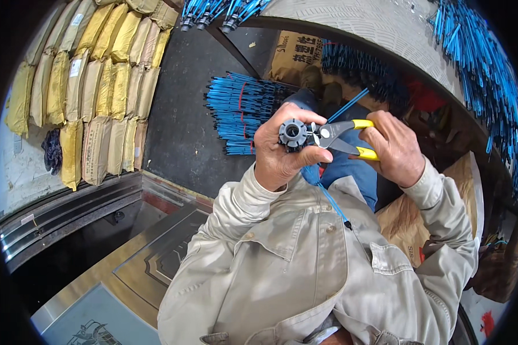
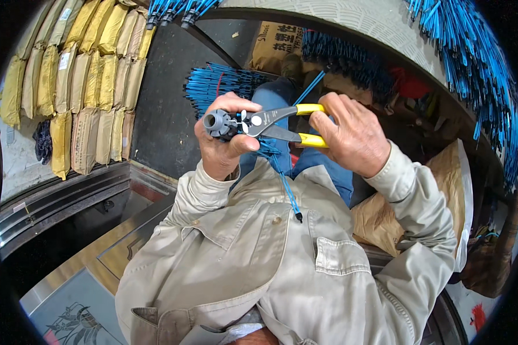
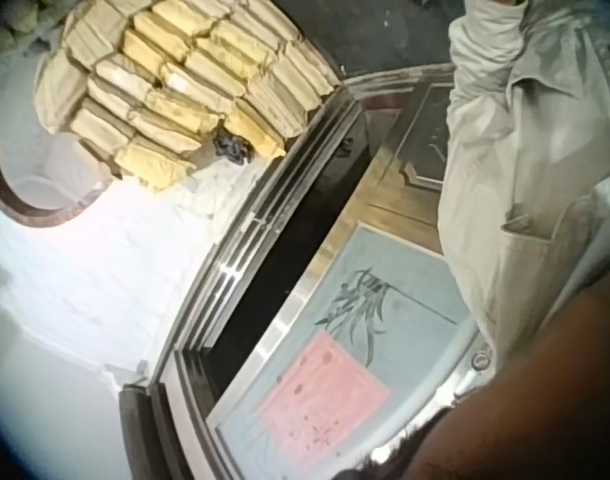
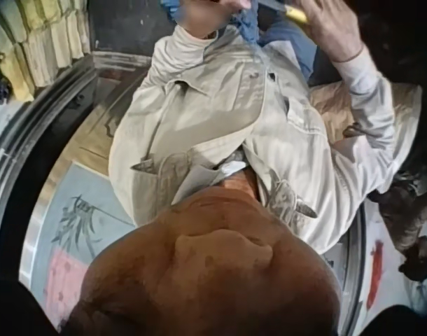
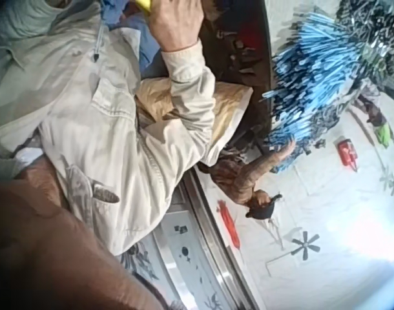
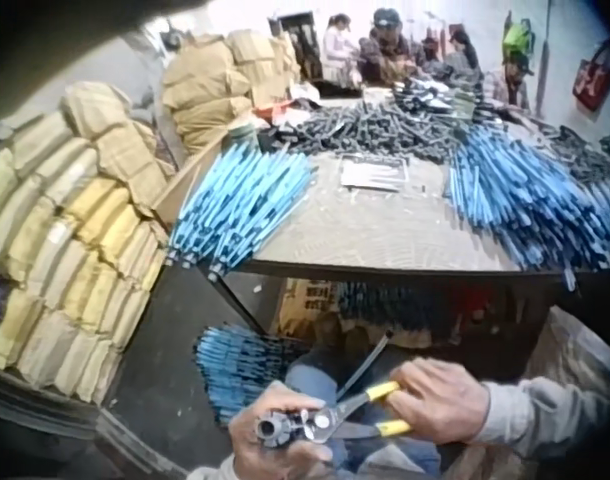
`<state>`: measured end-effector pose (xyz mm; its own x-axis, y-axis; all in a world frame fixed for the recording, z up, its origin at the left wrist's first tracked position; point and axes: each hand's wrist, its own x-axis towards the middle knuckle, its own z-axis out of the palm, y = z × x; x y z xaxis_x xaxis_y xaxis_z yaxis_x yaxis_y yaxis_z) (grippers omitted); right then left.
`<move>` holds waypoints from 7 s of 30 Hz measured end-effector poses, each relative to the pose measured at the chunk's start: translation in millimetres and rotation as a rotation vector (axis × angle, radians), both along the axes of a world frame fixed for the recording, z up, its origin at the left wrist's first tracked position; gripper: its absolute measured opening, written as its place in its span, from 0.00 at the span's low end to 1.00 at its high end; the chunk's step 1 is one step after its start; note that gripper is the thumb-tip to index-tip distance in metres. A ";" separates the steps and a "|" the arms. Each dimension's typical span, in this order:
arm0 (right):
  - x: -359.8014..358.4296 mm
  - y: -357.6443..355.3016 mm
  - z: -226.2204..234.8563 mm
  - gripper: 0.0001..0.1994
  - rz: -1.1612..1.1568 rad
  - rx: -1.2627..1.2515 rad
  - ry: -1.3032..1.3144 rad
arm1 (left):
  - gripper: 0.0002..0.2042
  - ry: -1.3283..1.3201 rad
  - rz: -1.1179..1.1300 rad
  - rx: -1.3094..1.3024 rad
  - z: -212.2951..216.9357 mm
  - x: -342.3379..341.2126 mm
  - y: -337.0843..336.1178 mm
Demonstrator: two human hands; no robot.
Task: The person assembles blue plastic components into a central hub by hand and with pliers.
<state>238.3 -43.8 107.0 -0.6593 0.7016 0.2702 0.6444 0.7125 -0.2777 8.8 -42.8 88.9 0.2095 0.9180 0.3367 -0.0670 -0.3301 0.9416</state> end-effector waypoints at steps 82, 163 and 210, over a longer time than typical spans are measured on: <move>7.9 12.7 101.7 0.10 0.177 -0.827 -0.118 | 0.25 -0.107 -0.243 0.084 1.9 -4.3 -9.0; -78.6 -13.5 -19.2 0.14 0.319 -0.729 0.940 | 0.13 -0.143 -0.463 -0.310 -31.5 -50.0 -35.8; 101.1 294.0 39.7 0.10 -0.408 -0.217 0.328 | 0.20 -0.247 -0.859 -0.482 -66.1 -72.5 60.1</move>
<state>339.4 250.2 146.7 -0.2290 0.9443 0.2362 0.7105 0.3280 -0.6225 -63.7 17.3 22.8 0.8373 0.5387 0.0934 -0.3134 0.3329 0.8894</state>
